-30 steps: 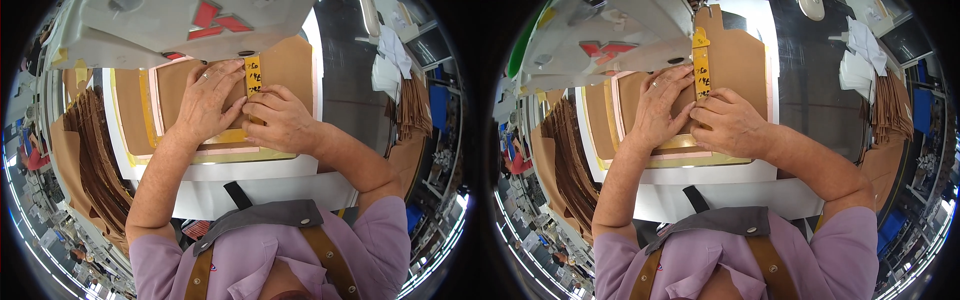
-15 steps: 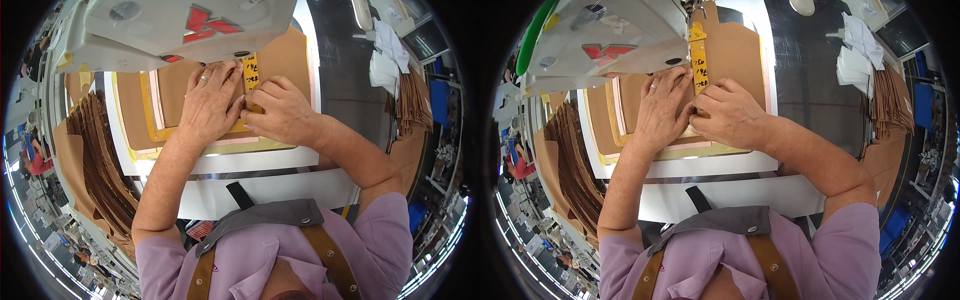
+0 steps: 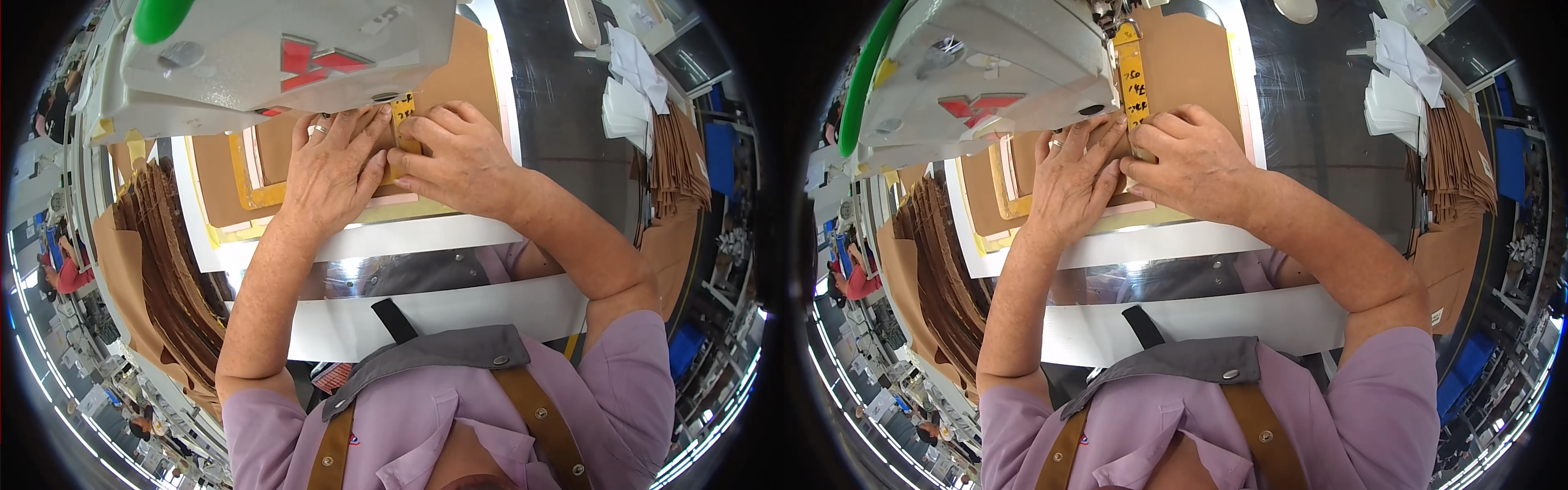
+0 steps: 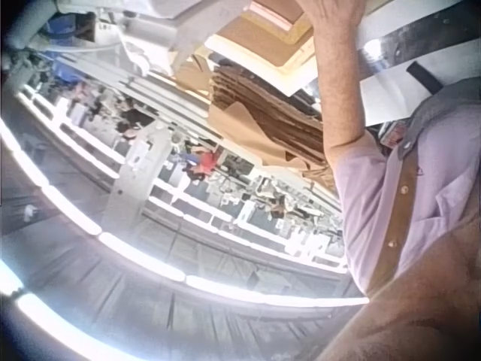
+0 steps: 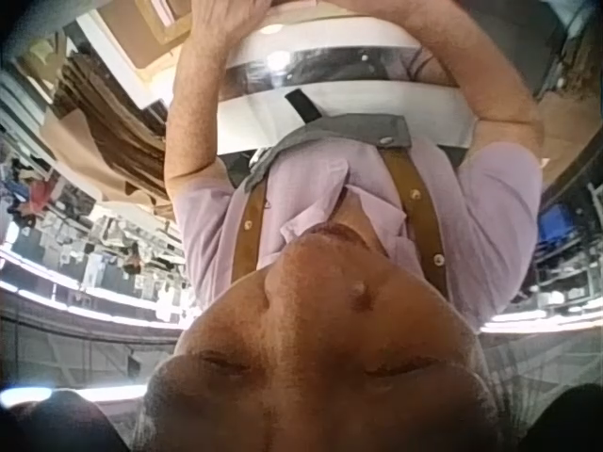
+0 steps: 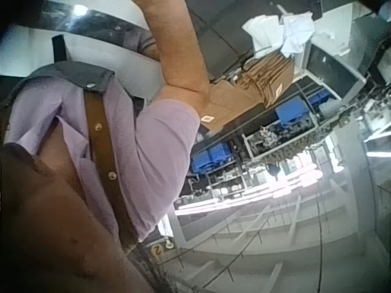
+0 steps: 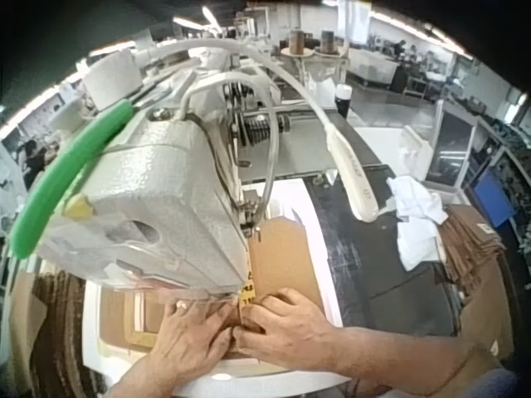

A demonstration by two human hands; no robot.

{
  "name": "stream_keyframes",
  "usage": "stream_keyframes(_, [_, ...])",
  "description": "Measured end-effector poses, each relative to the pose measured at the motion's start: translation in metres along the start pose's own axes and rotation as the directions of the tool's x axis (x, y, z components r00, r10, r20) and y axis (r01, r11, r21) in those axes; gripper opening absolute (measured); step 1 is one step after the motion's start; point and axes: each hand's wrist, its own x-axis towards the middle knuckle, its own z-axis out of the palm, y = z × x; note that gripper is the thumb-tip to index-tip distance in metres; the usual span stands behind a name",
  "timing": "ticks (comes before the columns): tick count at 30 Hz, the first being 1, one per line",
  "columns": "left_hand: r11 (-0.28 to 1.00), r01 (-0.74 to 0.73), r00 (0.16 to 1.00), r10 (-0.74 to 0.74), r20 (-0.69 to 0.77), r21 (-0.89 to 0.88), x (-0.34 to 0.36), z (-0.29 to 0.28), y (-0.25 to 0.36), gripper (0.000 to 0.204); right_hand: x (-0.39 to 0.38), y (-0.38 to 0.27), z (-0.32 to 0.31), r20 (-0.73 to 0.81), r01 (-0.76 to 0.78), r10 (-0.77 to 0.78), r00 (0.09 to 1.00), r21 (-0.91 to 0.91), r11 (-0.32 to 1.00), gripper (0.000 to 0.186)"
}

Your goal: Sewing a leather pocket onto a panel using an industrial sewing machine.

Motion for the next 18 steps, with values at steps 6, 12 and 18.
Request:
stream_keyframes(6, [0.994,-0.081,0.997,0.080,-0.007,-0.076,-0.007,-0.004,-0.017,0.049,0.005,0.008,-0.005,-0.024,-0.002,0.000,1.000,-0.061,0.998,0.029])
stream_keyframes(12, [0.992,-0.049,0.997,0.041,-0.068,-0.116,-0.003,-0.001,-0.020,0.042,-0.001,0.021,-0.003,0.010,-0.024,0.024,1.000,-0.008,1.000,0.034])
stream_keyframes(18, [0.996,-0.045,0.995,0.038,-0.087,-0.077,0.010,-0.001,-0.027,0.042,-0.002,0.032,0.000,0.074,-0.096,0.097,0.992,-0.016,0.995,0.038])
